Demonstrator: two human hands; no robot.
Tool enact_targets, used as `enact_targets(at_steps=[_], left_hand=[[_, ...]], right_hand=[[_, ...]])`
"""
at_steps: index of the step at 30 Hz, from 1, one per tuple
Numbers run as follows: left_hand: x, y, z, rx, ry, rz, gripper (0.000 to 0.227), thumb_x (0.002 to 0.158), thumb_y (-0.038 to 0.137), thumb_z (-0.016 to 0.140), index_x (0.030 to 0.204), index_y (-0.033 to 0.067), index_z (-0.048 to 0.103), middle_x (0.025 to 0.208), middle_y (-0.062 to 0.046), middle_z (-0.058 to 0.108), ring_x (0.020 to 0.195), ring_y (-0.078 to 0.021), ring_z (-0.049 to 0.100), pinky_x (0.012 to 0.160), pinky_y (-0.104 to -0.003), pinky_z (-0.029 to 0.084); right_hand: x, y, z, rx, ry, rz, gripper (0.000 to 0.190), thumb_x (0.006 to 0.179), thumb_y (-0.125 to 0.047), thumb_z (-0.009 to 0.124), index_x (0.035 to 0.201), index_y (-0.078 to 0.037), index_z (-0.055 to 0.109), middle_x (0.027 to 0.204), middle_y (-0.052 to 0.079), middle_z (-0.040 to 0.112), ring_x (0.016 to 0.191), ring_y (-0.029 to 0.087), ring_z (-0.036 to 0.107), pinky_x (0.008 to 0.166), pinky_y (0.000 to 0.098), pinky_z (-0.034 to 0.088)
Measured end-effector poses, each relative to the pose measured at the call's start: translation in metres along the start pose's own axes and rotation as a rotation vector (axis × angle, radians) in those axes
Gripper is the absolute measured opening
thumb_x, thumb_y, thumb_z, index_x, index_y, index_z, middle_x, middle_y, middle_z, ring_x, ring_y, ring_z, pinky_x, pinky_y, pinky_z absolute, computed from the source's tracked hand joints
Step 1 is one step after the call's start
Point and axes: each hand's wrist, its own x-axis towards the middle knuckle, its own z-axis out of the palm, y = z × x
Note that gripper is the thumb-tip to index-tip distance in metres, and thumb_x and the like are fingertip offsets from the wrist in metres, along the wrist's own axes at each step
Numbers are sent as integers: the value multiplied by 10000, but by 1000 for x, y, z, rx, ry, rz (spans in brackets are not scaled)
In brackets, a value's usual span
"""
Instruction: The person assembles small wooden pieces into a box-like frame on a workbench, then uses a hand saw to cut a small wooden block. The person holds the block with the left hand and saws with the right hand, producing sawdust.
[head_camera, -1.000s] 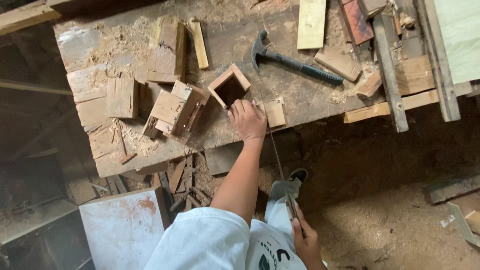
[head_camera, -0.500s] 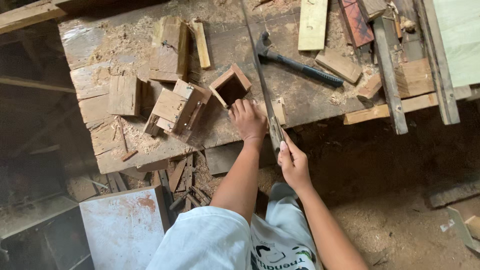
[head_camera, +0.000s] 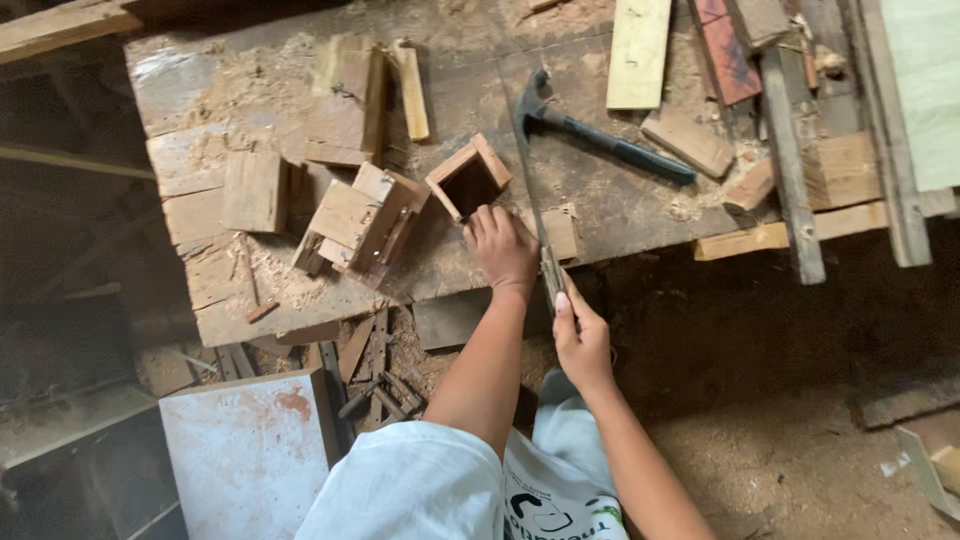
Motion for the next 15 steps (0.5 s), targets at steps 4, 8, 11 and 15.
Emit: enact_targets(at_steps=[4, 8, 11, 15], left_hand=[[0, -4, 0, -23, 37, 28, 146, 860, 155, 606, 922, 33, 553, 1057, -168, 569, 1067, -354, 556, 1016, -492, 397], [-7, -4, 4, 1, 33, 19, 148, 868, 165, 610, 926, 41, 554, 1056, -165, 569, 1064, -351, 558, 1023, -492, 400], [-6, -7, 7, 5, -14, 44, 154, 874, 171, 608, 926, 36, 554, 1050, -173, 564, 1065, -360, 553, 992, -490, 399], [-5, -12, 14, -67, -212, -92, 102, 1005, 147, 537, 957, 61, 564, 1050, -139, 562, 1048, -310, 554, 993, -460, 421]], right_hand=[[1, 2, 3, 99, -22, -14, 451, 1080, -211, 502, 1510, -79, 529, 668, -83, 419, 559, 25, 378, 492, 219, 347], [0, -3, -3, 69, -35, 27, 455, 1073, -227, 496, 1503, -82, 539, 640, -72, 403, 543, 29, 375, 484, 222, 351], [-3, -6, -2, 27, 1, 89, 464, 1060, -240, 503, 1496, -91, 552, 634, -45, 428, 537, 40, 388, 485, 234, 358], [-35, 13, -4, -116, 52, -356, 387, 1122, -230, 483, 1445, -19, 519, 1190, 7, 620, 1042, 59, 585, 850, 262, 468]])
